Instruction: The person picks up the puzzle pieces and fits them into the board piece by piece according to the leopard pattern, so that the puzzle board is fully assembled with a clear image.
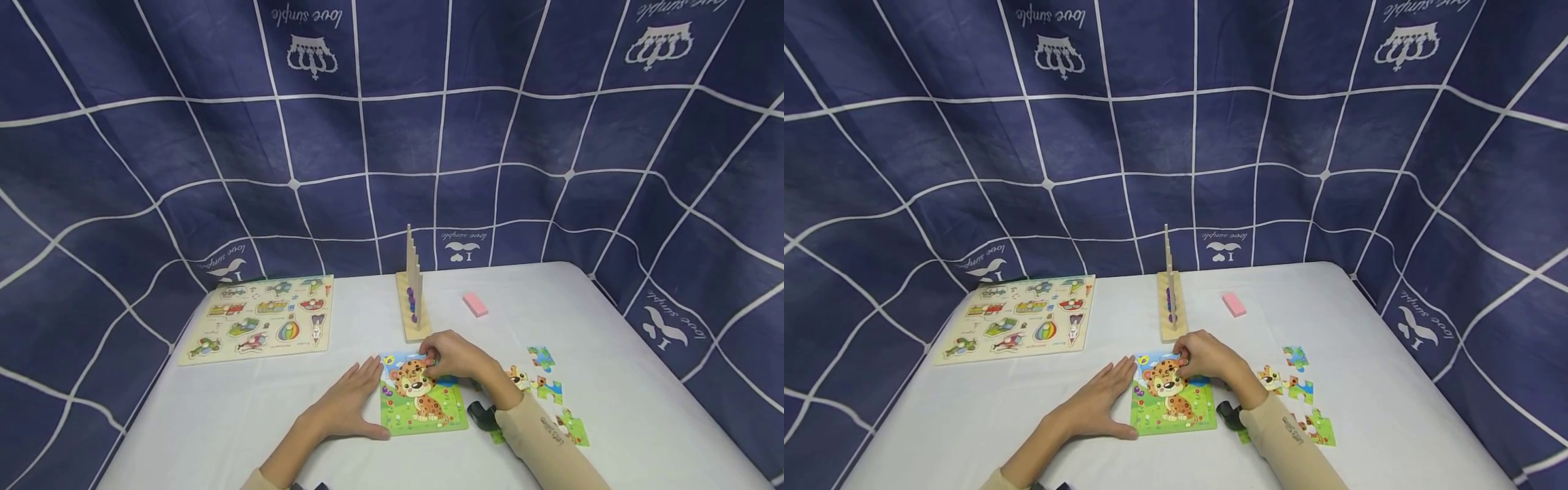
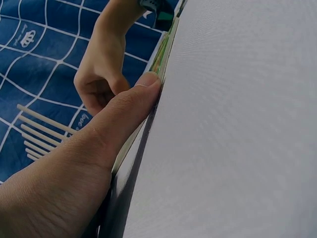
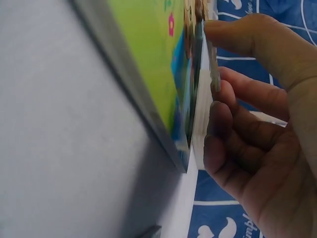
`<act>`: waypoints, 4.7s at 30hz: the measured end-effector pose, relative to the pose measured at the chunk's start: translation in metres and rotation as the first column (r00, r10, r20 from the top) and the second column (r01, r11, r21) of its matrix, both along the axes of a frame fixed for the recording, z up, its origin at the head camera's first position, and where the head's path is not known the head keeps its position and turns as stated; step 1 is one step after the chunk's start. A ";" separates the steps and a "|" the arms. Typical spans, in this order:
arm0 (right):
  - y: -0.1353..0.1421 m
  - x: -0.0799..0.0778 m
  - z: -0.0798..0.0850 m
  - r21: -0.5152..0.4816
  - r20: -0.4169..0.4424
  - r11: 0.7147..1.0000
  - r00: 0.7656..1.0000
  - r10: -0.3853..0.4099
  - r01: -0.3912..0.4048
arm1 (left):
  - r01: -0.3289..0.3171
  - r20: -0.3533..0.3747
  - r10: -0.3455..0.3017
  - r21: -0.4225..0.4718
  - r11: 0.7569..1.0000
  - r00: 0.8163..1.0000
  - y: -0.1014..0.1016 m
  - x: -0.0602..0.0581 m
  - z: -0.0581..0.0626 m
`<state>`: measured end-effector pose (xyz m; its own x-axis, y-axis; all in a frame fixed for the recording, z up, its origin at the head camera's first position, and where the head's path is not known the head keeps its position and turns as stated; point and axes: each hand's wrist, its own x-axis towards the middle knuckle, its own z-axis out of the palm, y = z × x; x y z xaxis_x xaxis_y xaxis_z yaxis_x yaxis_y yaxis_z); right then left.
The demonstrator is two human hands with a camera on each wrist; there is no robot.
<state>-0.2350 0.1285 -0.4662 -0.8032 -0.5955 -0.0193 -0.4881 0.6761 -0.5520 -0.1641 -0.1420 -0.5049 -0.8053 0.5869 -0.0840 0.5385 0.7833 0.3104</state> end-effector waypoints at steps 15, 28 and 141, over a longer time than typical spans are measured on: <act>-0.002 0.000 -0.001 0.015 -0.001 1.000 1.000 0.001 0.000 | -0.003 0.011 0.003 0.009 1.000 1.000 0.001 0.002 0.003; 0.000 0.001 -0.005 -0.013 -0.010 1.000 1.000 -0.013 0.013 | 0.000 0.005 0.000 0.013 1.000 1.000 0.000 0.001 0.000; 0.219 0.016 -0.005 0.040 0.097 0.953 0.948 -0.302 0.299 | -0.007 0.017 0.007 0.033 0.999 1.000 0.000 0.000 -0.001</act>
